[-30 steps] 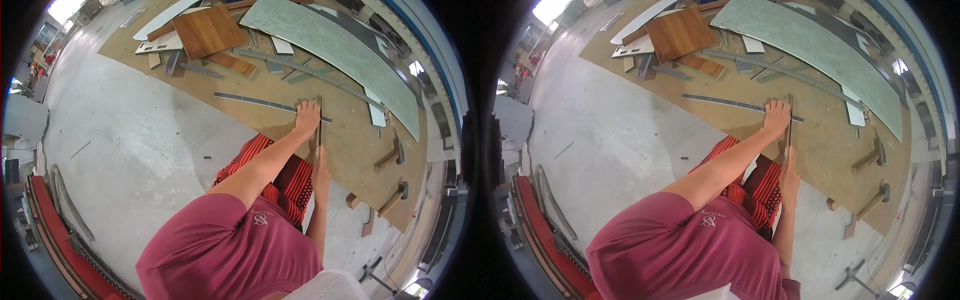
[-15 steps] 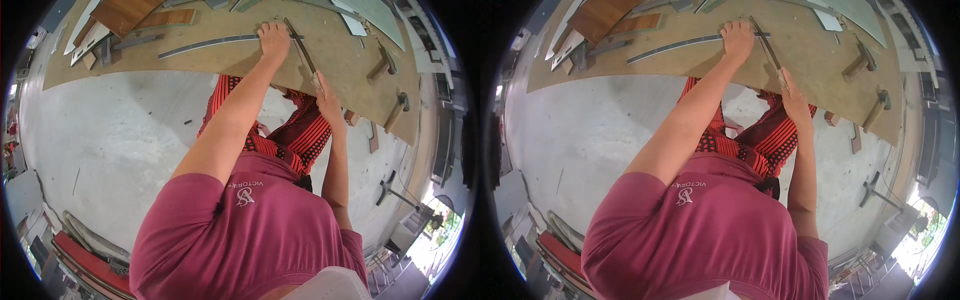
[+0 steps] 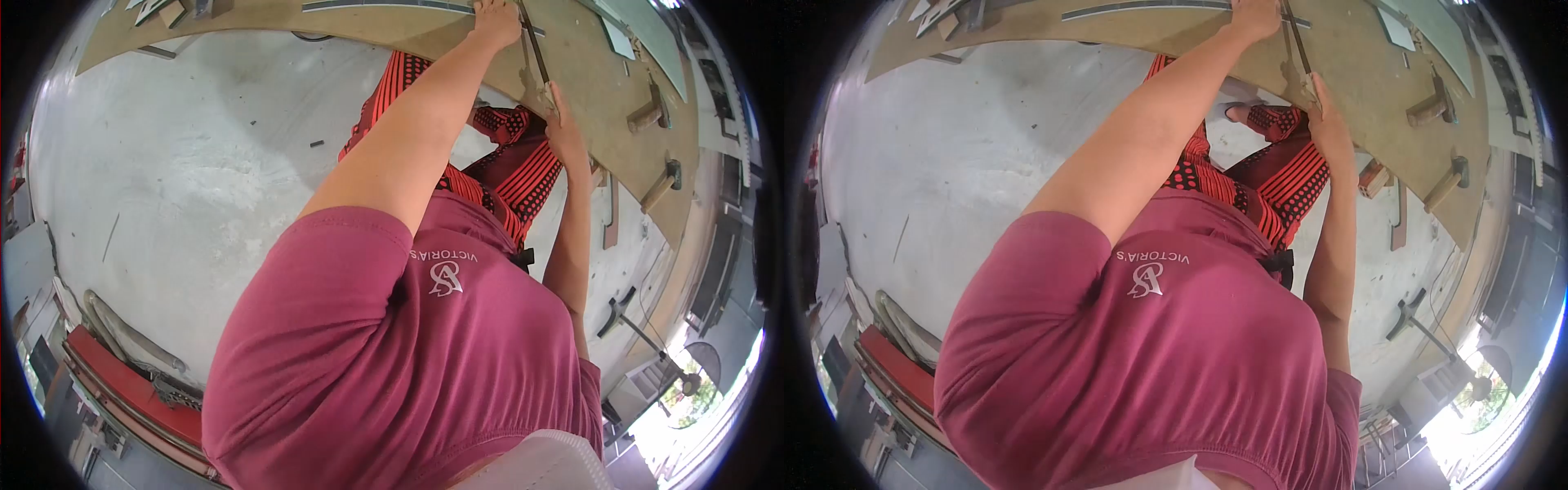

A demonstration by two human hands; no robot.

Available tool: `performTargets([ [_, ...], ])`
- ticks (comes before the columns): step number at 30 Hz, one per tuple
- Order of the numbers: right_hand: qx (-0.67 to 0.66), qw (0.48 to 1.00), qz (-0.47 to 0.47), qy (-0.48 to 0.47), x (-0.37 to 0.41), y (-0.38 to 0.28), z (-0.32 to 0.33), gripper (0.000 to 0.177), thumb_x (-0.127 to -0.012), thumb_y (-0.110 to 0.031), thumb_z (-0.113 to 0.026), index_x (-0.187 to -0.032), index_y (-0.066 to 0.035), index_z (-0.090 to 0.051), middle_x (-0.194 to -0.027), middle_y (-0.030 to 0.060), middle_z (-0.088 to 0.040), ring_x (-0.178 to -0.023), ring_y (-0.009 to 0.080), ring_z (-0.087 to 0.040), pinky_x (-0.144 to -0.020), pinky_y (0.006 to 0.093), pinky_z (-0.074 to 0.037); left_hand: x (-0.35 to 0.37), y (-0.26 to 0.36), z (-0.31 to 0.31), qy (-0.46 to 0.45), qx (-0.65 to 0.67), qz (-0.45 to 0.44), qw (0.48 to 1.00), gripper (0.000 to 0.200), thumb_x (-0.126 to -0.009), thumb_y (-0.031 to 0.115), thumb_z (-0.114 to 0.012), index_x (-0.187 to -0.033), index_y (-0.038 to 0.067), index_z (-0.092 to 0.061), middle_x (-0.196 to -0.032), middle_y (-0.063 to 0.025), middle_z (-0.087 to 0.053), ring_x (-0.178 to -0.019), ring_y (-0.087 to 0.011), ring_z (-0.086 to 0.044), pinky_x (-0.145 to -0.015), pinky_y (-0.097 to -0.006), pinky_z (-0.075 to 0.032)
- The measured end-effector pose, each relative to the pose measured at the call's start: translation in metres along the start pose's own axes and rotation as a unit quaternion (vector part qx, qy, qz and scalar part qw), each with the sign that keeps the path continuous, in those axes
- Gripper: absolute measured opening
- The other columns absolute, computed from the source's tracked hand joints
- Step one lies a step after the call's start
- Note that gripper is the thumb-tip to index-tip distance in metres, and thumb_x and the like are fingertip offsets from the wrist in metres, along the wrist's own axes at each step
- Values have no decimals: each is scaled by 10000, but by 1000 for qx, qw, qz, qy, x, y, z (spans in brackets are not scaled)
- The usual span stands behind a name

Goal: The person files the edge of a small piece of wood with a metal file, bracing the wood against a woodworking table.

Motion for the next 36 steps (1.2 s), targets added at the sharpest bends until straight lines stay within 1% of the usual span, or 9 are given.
performTargets([
  [3, 6, 997, 75, 29, -3, -5, -4, 552, -930, -150, -429, -1461, -249, -312, -1312, 252, -499, -1168, 428, -515, -975, 454, -397, 3, 1, 7, 83, 47, -28, 995, 292, -833, 210, -538, -1074, 89, -652, -1192, -153, -559, -1150, -348, -444, -990, -481, -286],
  [13, 42, 997, 67, 2, -2, -10, -10, 592, -879, -52, -389, -1462, -95, -292, -1448, 220, -368, -1363, 365, -315, -1102, 395, -271, 18, 13, 22, 55, -16, -11, 998, 344, -826, 305, -572, -1100, 111, -649, -1171, -139, -574, -1150, -335, -471, -949, -501, -348],
  [15, 164, 930, 292, 148, -1, -17, -9, 570, -930, -87, -372, -1484, -179, -273, -1122, 231, -608, -982, 356, -615, -827, 391, -484, 20, 11, 23, 72, -2, -7, 997, 324, -826, 278, -570, -1078, 92, -651, -1139, -138, -579, -1124, -328, -478, -939, -486, -347],
  [16, 167, 927, 306, 137, 2, -28, -9, 570, -930, -87, -372, -1484, -179, -273, -1122, 231, -608, -982, 356, -615, -827, 391, -484, 20, 10, 21, 83, 11, -4, 996, 300, -829, 254, -562, -1058, 84, -656, -1126, -137, -581, -1113, -325, -480, -935, -477, -346],
  [18, -19, 1000, -25, -4, -1, 0, -17, 579, -946, -116, -373, -1500, -210, -236, -719, 101, -574, -559, 202, -544, -515, 330, -454, 24, 11, 24, 129, 10, -7, 992, 261, -837, 221, -538, -1009, 68, -663, -1093, -136, -583, -1109, -316, -477, -936, -461, -340],
  [21, -18, 996, -77, -35, 12, -17, -21, 557, -962, -132, -388, -1497, -131, -234, -870, 81, -560, -526, 68, -399, -477, 266, -372, 29, 14, 27, 187, 21, -22, 982, 239, -840, 193, -507, -961, 60, -665, -1041, -131, -586, -1081, -302, -481, -924, -436, -341],
  [32, 30, 997, -74, 8, 11, -36, -39, 559, -973, -146, -399, -1503, -162, -221, -773, 68, -536, -492, 99, -386, -456, 279, -377, 31, 13, 28, 259, 49, -35, 964, 205, -835, 174, -493, -905, 71, -655, -957, -100, -579, -1012, -262, -492, -874, -385, -333],
  [34, 30, 982, -181, -34, 19, -32, -41, 553, -979, -151, -407, -1498, -120, -219, -1035, 157, -595, -705, 189, -588, -634, 320, -487, 33, 13, 29, 247, 43, -37, 967, 202, -830, 172, -496, -904, 69, -654, -956, -101, -579, -1008, -264, -493, -869, -386, -334],
  [36, 68, 994, -89, 7, 5, 6, -44, 548, -981, -156, -413, -1493, -106, -224, -1180, 201, -540, -931, 263, -567, -779, 356, -468, 33, 15, 33, 244, 37, -46, 968, 200, -826, 169, -499, -903, 68, -653, -954, -101, -579, -1004, -266, -494, -865, -387, -336],
])
Point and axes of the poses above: each hand's wrist, its own x-axis away from the middle knuckle, its own z-axis out of the back of the hand, y = z × x, the point moved 8 cm from there along -x, towards the middle knuckle
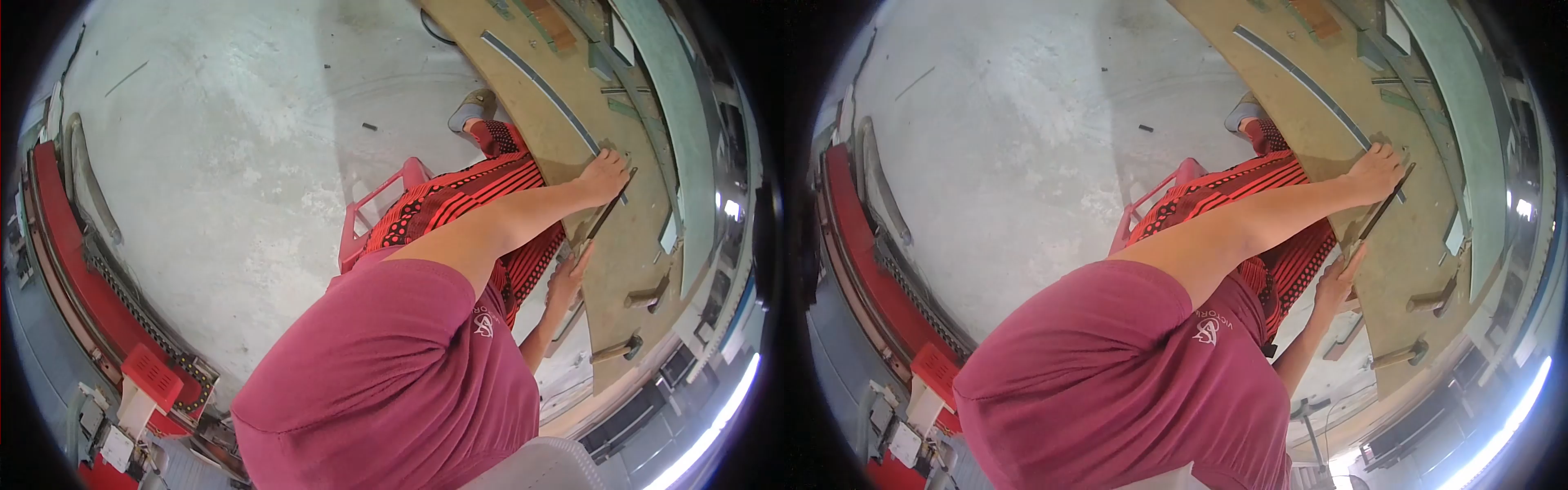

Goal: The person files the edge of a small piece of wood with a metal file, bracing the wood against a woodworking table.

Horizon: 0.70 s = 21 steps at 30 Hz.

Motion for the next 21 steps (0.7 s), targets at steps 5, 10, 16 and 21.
performTargets([
  [5, -15, 985, 168, 48, 4, -23, 5, 537, -981, -159, -428, -1474, -57, -240, -1479, 263, -289, -1392, 377, -252, -1105, 409, -265, 0, 0, 5, 12, 3, 3, 1000, 196, -808, 155, -507, -898, 60, -652, -944, -119, -583, -1001, -284, -499, -870, -392, -341],
  [10, -19, 973, 208, 94, 4, -13, 5, 579, -950, -124, -450, -1484, -94, -228, -1451, 218, -367, -1321, 380, -383, -1033, 414, -359, -9, -1, -2, -157, -17, 39, 987, 168, -819, 139, -507, -918, 74, -625, -989, -139, -592, -1008, -308, -533, -823, -474, -414],
  [16, -148, 972, 109, 143, 29, -20, 25, 534, -983, -121, -411, -1485, -122, -231, -1379, 199, -465, -1077, 344, -584, -861, 363, -475, -1, -1, -3, -42, -59, -48, 996, 168, -814, 124, -523, -956, 57, -584, -1009, -133, -576, -1004, -311, -512, -835, -445, -394],
  [21, -143, 982, 76, 100, 31, -6, 14, 528, -984, -151, -437, -1480, -157, -254, -1369, 200, -475, -1085, 384, -583, -856, 385, -479, -4, -3, 0, -52, -5, -16, 998, 126, -818, 108, -541, -926, 48, -568, -977, -139, -565, -975, -325, -509, -817, -450, -391],
])
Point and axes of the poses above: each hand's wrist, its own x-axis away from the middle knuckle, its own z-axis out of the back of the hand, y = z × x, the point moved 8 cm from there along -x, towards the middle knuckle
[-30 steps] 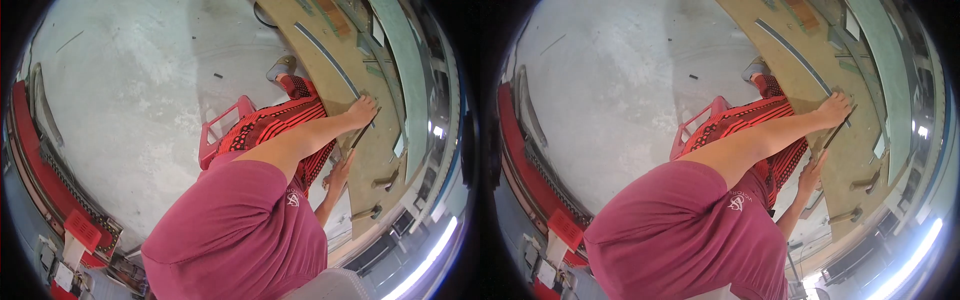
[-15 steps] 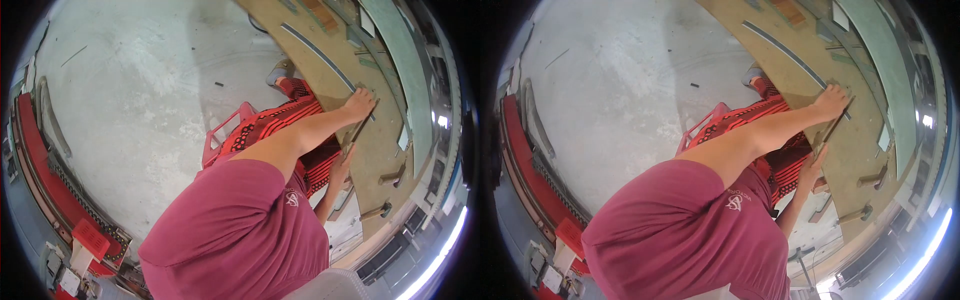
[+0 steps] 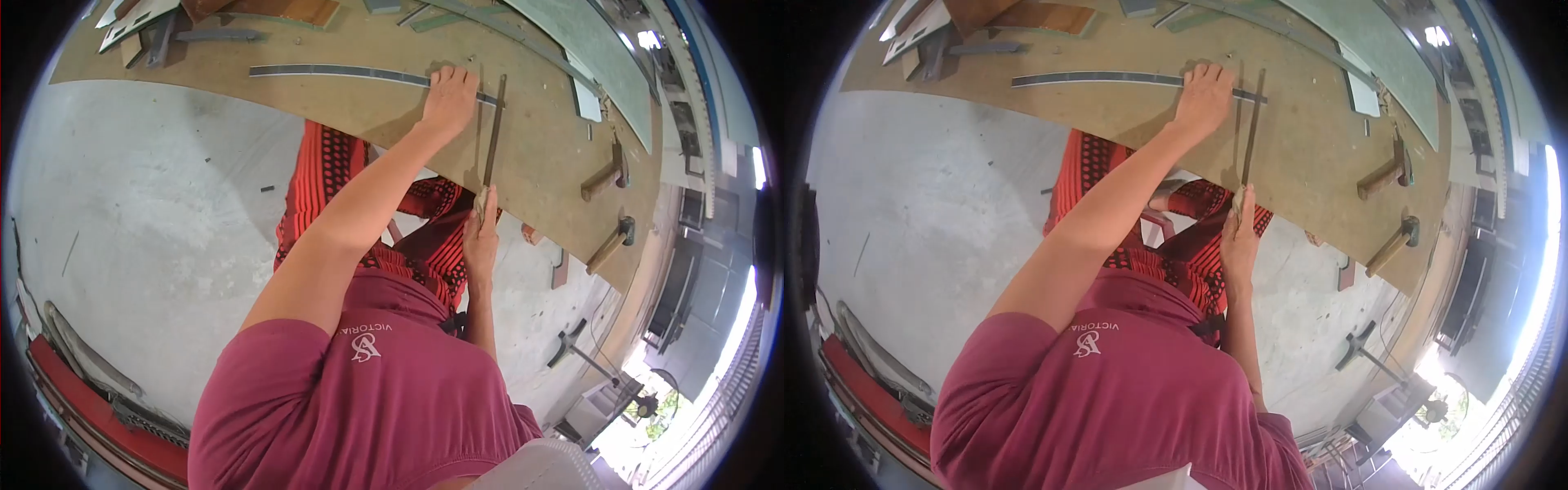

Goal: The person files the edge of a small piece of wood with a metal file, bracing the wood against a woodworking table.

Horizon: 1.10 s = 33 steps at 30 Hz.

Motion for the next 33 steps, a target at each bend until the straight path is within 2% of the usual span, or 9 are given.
performTargets([
  [8, -19, 999, -21, -38, -3, -5, -3, 524, -983, -167, -446, -1476, -183, -267, -1251, 219, -568, -1130, 415, -552, -867, 416, -476, -3, 8, 6, 10, -19, 8, 1000, 160, -781, 171, -620, -908, 84, -576, -926, -101, -552, -936, -312, -499, -809, -446, -370],
  [15, -32, 997, -46, -60, -6, 2, -6, 525, -982, -162, -445, -1475, -195, -267, -1257, 224, -562, -1109, 419, -560, -847, 415, -484, -4, 10, 3, 30, -31, 16, 999, 169, -766, 177, -632, -916, 106, -600, -927, -94, -554, -930, -301, -496, -797, -435, -357],
  [18, -21, 999, 26, -33, -9, -7, -2, 526, -980, -152, -441, -1474, -202, -268, -1237, 229, -570, -1068, 429, -577, -813, 428, -492, -4, 9, 2, 7, -26, 23, 999, 175, -760, 178, -635, -915, 105, -600, -923, -92, -554, -923, -301, -493, -790, -431, -353],
  [20, -43, 997, -20, -63, -7, 1, -6, 525, -979, -137, -437, -1474, -202, -273, -1231, 236, -570, -1058, 431, -580, -802, 433, -496, -5, 10, 2, 10, -29, 20, 999, 177, -760, 180, -633, -914, 102, -595, -921, -92, -554, -921, -301, -493, -784, -429, -353],
  [24, -28, 998, 1, -55, -6, -6, -2, 528, -977, -125, -435, -1473, -203, -274, -1219, 242, -575, -1056, 428, -583, -802, 435, -496, -5, 9, 0, 19, -34, 16, 999, 185, -755, 180, -631, -909, 93, -576, -917, -93, -553, -911, -302, -492, -772, -429, -352],
  [27, -31, 996, -31, -77, -8, 0, -5, 530, -976, -122, -434, -1474, -205, -271, -1210, 246, -578, -1065, 422, -582, -811, 430, -494, -5, 10, 1, 30, -31, 12, 999, 183, -750, 173, -632, -898, 91, -562, -910, -94, -549, -902, -304, -490, -767, -432, -352],
  [29, -24, 998, 43, -46, -14, -10, -3, 531, -976, -122, -433, -1475, -203, -268, -1191, 251, -585, -1057, 425, -584, -809, 440, -489, -4, 10, 1, 27, -34, 12, 999, 182, -749, 173, -632, -897, 92, -562, -909, -95, -547, -900, -305, -489, -767, -432, -352],
  [30, -25, 998, 44, -45, -17, -12, -3, 531, -976, -122, -433, -1475, -203, -268, -1191, 251, -585, -1057, 425, -584, -809, 440, -489, -4, 10, 1, 25, -37, 11, 999, 182, -749, 172, -632, -897, 93, -561, -908, -96, -545, -898, -306, -489, -767, -432, -352],
  [33, -28, 996, -27, -83, -22, -7, -5, 533, -976, -116, -429, -1476, -209, -270, -1211, 247, -577, -1079, 427, -573, -827, 445, -484, -4, 9, 1, 28, -30, 4, 999, 180, -752, 179, -627, -899, 94, -564, -915, -98, -546, -899, -308, -489, -771, -432, -352],
])
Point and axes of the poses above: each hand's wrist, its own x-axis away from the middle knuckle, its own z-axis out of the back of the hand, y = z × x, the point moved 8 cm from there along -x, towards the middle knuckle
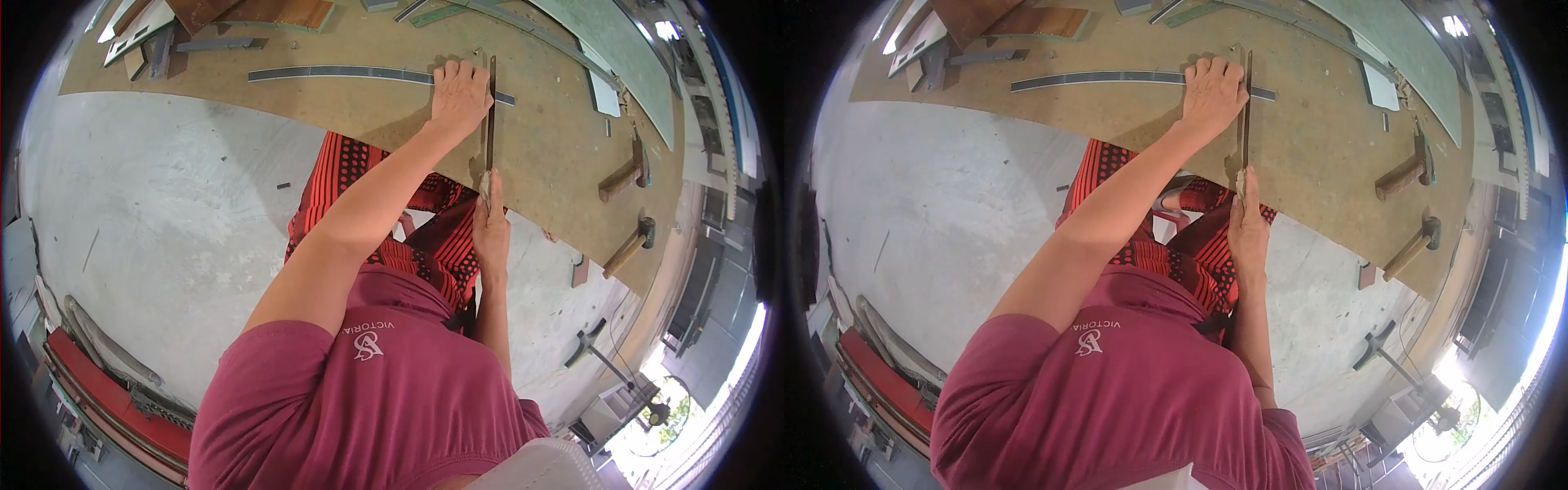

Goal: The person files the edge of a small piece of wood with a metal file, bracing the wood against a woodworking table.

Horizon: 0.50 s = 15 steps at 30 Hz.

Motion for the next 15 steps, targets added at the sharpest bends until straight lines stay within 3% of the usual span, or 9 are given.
performTargets([
  [3, 27, 1000, 9, 9, 4, 3, -2, 535, -974, -120, -431, -1475, -217, -271, -1210, 250, -575, -1080, 435, -567, -824, 450, -484, 0, -2, -2, -10, -1, 9, 1000, 174, -755, 185, -623, -892, 94, -567, -918, -99, -546, -902, -310, -488, -775, -433, -351],
  [5, 4, 997, 72, 30, 11, 0, 0, 539, -971, -129, -436, -1474, -223, -269, -1227, 252, -564, -1075, 446, -560, -814, 455, -483, -1, -1, -2, -10, -4, 11, 1000, 169, -756, 184, -621, -889, 95, -568, -917, -99, -547, -903, -310, -488, -777, -433, -350],
  [11, 24, 1000, 13, 9, -2, -1, -1, 553, -965, -132, -447, -1477, -230, -262, -1284, 222, -538, -1112, 441, -537, -827, 464, -475, 0, -1, -2, -16, -11, 10, 1000, 165, -760, 182, -618, -891, 93, -573, -918, -103, -549, -913, -309, -485, -781, -430, -348],
  [15, 4, 999, 39, 16, -7, -10, 2, 557, -964, -132, -448, -1476, -247, -260, -1286, 216, -539, -1130, 435, -529, -832, 461, -476, -1, 0, 0, -18, -1, 13, 1000, 163, -766, 180, -621, -895, 91, -575, -919, -106, -550, -920, -310, -484, -783, -430, -349],
])
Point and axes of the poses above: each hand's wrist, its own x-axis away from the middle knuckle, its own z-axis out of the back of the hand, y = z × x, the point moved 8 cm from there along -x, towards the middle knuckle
